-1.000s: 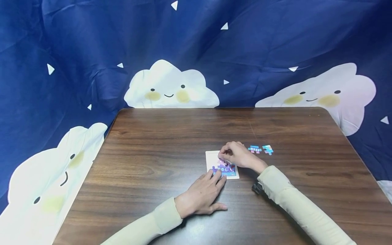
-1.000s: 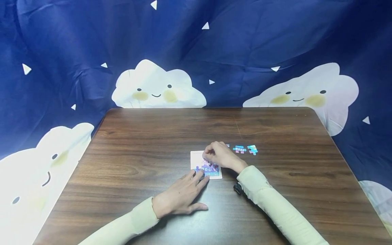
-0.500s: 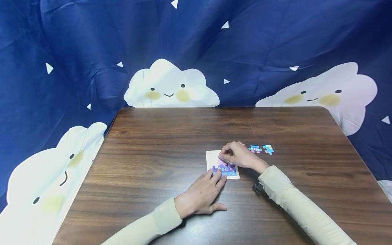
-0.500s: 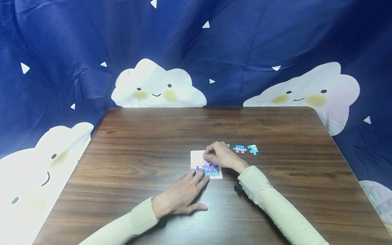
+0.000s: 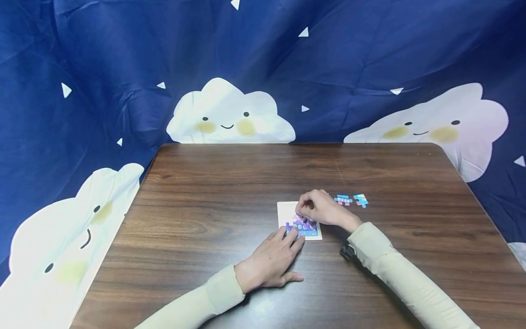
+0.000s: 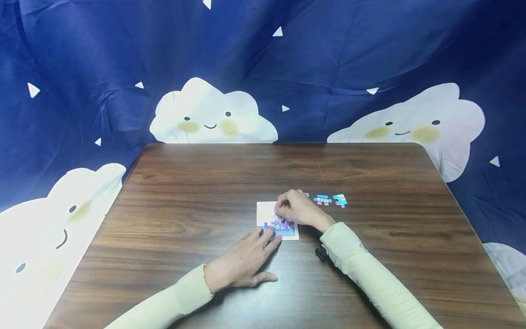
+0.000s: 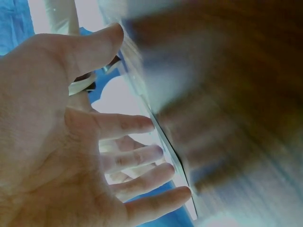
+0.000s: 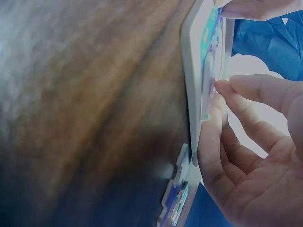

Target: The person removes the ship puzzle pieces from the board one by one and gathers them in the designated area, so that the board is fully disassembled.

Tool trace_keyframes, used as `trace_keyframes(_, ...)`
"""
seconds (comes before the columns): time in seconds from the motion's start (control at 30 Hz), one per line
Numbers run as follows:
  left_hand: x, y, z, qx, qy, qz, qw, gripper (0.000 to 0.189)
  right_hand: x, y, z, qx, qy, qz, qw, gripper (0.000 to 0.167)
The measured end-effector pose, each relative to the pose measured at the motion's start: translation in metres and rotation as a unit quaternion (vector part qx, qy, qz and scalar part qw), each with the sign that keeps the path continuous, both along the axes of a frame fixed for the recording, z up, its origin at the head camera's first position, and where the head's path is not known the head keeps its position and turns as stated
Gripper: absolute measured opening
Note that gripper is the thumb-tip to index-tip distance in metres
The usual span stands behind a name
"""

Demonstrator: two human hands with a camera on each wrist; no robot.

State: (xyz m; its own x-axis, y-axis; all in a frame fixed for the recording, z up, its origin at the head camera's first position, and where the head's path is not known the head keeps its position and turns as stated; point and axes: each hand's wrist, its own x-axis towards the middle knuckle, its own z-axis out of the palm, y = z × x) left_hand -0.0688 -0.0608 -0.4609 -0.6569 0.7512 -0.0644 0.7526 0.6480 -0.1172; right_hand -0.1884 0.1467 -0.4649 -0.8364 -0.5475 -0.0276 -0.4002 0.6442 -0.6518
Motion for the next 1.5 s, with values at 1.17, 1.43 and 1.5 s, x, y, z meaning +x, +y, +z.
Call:
trace_keyframes(1.17, -0.0040, 0.0000, 0.0005, -0.003, 0.007, -0.014, 0.9999, 0.095, -0.0035, -0.0006, 0.0011, -0.031, -0.056, -0.021, 0.9978, 0.009)
trace_keyframes(1.43, -0.0056, -0.0022, 0.0011, 0.005, 0.015, -0.027, 0.9995, 0.093, -0.0060, 0.0039, -0.0014, -0.057, -0.105, -0.024, 0.9925, 0.012)
trace_keyframes(1.5, -0.0053, -0.0021, 0.0013, 0.006, 0.019, -0.029, 0.9994, 0.092, -0.0063, 0.0050, -0.0013, -0.068, -0.121, -0.028, 0.9899, 0.013)
